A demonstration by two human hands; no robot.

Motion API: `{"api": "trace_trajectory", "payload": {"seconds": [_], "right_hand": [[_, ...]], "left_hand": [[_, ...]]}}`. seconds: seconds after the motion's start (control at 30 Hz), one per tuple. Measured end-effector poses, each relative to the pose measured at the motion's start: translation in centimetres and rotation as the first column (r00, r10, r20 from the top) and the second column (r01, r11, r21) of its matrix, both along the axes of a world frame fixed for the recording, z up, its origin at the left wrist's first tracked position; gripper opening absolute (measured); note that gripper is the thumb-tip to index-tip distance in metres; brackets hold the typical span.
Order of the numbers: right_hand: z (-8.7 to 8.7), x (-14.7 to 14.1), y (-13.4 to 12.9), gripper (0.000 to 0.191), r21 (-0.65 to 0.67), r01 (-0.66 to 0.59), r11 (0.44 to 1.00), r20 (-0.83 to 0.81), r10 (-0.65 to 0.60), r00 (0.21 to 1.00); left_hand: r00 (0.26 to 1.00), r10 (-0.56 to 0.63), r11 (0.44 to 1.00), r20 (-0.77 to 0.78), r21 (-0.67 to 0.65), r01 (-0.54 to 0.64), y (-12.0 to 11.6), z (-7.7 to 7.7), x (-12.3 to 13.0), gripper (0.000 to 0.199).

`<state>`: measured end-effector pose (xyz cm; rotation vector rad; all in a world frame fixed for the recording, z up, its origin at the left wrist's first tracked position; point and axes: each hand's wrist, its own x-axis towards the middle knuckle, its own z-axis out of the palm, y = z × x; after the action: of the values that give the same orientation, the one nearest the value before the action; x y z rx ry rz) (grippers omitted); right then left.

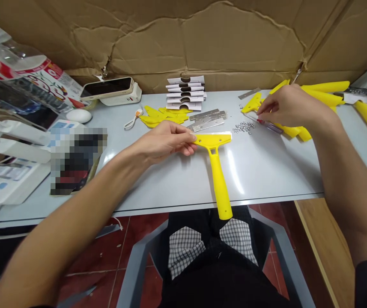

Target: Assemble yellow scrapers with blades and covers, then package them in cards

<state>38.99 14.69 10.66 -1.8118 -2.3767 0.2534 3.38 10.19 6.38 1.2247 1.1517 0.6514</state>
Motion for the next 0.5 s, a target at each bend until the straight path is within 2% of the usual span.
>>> {"api": "trace_trajectory", "payload": {"seconds": [0.1, 0.3, 0.5], "right_hand": [[-1.1, -0.6, 0.2, 0.015, -0.024, -0.03, 0.999, -0.014, 0.029, 0.999], [-3.9, -1.3, 1.1, 0.024, 0.102, -0.12, 0.988, -0.029, 0.124, 0.992], [-4.6, -1.2, 1.5, 0.024, 0.082, -0.097, 0.992, -0.063, 0.102, 0.993]], "left_hand": [[1.0, -0.023, 1.0, -0.018, -0.009, 0.023, -0.1, 0.0, -0.1, 0.014], [0.998, -0.046, 0.999, -0.032, -0.014, 0.046, -0.1, -0.1, -0.1, 0.015], [0.998, -0.051, 0.999, -0.039, -0.011, 0.051, -0.3, 0.1, 0.1, 0.014]]}}
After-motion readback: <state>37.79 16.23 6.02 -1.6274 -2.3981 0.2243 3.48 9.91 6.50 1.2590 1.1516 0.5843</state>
